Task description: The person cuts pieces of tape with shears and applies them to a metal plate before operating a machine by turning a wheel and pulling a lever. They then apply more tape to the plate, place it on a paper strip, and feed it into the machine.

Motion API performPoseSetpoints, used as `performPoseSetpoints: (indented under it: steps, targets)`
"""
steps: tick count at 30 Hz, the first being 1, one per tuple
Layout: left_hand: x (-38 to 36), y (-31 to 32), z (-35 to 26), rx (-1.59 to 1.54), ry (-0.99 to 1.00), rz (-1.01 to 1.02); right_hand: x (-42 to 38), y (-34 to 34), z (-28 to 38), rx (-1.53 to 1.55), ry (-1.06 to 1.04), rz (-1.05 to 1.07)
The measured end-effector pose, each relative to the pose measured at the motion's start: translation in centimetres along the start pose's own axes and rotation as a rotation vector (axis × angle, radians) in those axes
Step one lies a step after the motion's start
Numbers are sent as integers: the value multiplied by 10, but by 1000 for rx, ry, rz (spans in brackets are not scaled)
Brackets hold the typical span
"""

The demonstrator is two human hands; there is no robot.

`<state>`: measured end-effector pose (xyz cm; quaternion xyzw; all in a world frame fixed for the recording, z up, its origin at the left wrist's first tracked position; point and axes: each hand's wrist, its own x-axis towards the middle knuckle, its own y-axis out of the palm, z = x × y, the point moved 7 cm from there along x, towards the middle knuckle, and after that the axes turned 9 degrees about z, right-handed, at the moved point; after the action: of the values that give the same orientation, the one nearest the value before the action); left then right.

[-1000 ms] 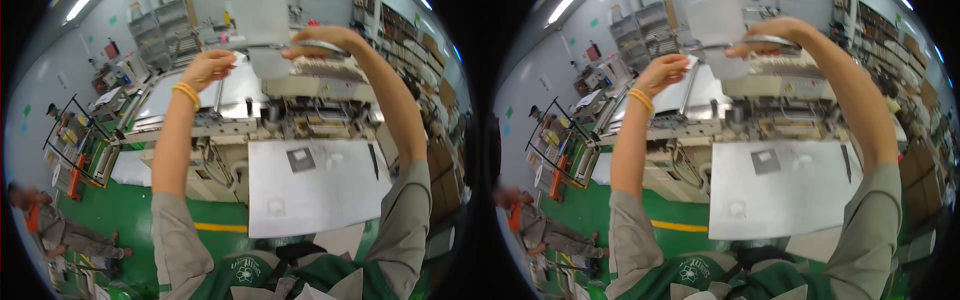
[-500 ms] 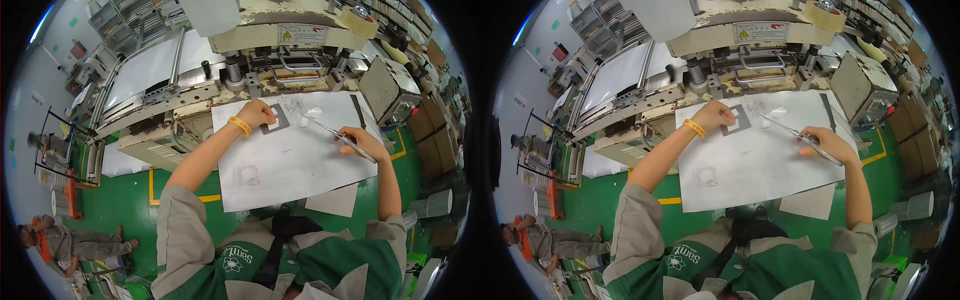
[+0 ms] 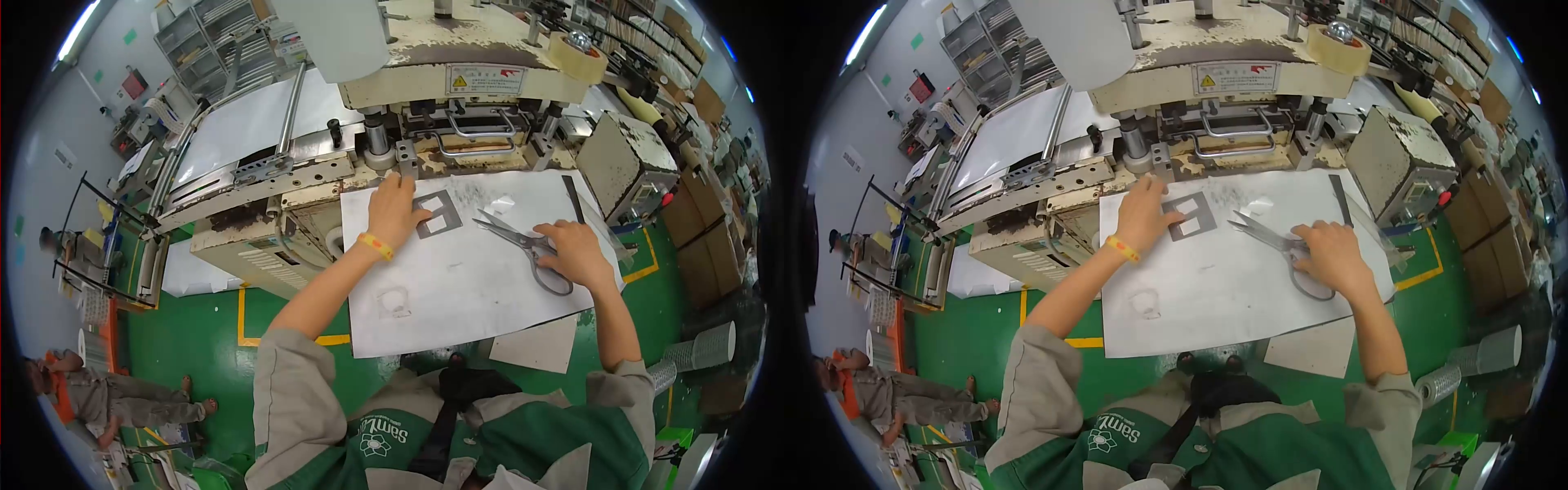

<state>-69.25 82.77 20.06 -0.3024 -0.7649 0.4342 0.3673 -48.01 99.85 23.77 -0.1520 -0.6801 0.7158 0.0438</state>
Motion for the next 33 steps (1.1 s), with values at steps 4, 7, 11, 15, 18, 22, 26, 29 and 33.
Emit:
performPoseSetpoints:
  steps: [4, 7, 11, 15, 18, 22, 26, 29, 33]
  targets:
    - [-24, 11, 14, -16, -77, 160, 50, -13, 60, 255, -318, -210]
    - [-20, 26, 25, -176, -101, 201, 108, 9, 88, 380, -393, -258]
    - [-13, 44, 29, -257, -141, 292, 153, 40, 92, 451, -278, -208]
    - [-10, 39, 32, -194, -198, 294, 160, 48, 89, 511, -161, -179]
    - [-5, 38, 30, -229, -201, 370, 163, 50, 88, 483, -190, -127]
    - [-3, 20, 15, -388, 5, 192, 162, 35, 86, 678, -256, -129]
    - [-20, 31, 15, -911, -134, 183, 142, 23, 84, 884, -338, -36]
    - [-40, 30, -5, -1282, -235, 270, 113, 16, 80, 1190, -395, 3]
    - [-61, 18, -44, -1397, -237, 318, 73, 7, 72, 1254, -363, -50]
